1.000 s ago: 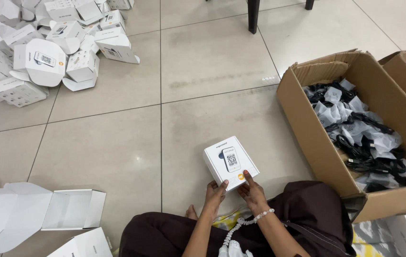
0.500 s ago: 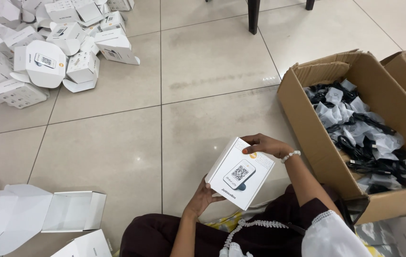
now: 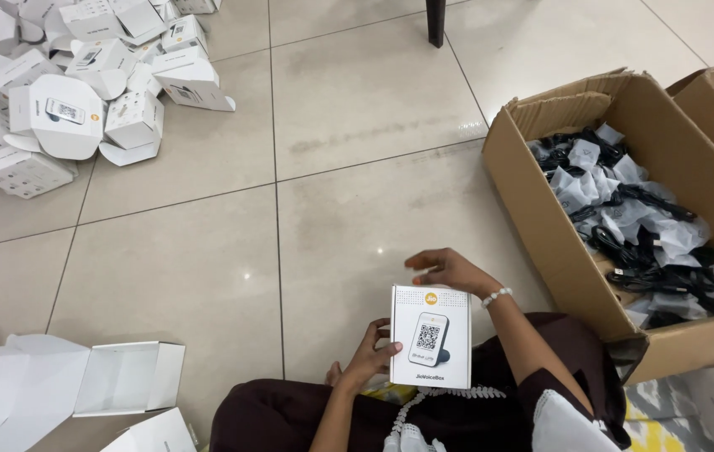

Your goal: The person places electronic devices and cables into packaging boxes.

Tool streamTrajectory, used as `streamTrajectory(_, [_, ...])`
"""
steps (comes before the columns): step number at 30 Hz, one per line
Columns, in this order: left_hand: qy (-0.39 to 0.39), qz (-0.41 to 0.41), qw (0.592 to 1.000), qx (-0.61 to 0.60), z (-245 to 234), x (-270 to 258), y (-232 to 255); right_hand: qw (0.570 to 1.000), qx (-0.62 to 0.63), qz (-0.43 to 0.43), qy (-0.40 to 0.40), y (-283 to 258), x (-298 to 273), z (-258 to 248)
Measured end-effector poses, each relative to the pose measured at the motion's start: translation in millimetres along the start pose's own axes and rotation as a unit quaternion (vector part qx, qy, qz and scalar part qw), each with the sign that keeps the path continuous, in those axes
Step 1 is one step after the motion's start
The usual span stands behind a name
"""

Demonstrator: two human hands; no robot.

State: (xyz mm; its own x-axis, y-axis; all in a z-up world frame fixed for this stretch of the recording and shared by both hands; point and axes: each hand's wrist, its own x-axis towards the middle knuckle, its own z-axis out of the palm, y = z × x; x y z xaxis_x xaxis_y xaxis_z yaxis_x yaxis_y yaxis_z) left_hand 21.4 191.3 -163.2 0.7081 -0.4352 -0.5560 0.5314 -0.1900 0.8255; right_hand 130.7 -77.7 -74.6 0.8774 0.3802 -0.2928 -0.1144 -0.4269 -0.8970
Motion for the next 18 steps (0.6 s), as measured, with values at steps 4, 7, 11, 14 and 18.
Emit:
streamTrajectory(4, [0.046,0.019,0.995,-0.085,-11,15,-11,0.845,0.329,-0.019,0.42,25,-28,21])
streamTrajectory(7, [0.026,0.095,0.958,-0.269,-17,35,-20,0.8,0.515,-0.025,0.306,60,-60,94])
streamTrajectory(11, [0.088,0.098,0.959,-0.25,-5,41,-4,0.79,0.575,0.01,0.212,59,-59,127])
streamTrajectory(14, [0.096,0.102,0.957,-0.254,-1,39,-1,0.782,0.583,0.025,0.217,82,-51,133])
streamTrajectory(18, [0.128,0.059,0.963,-0.228,5,45,-13,0.761,0.57,0.13,0.281,114,-54,142])
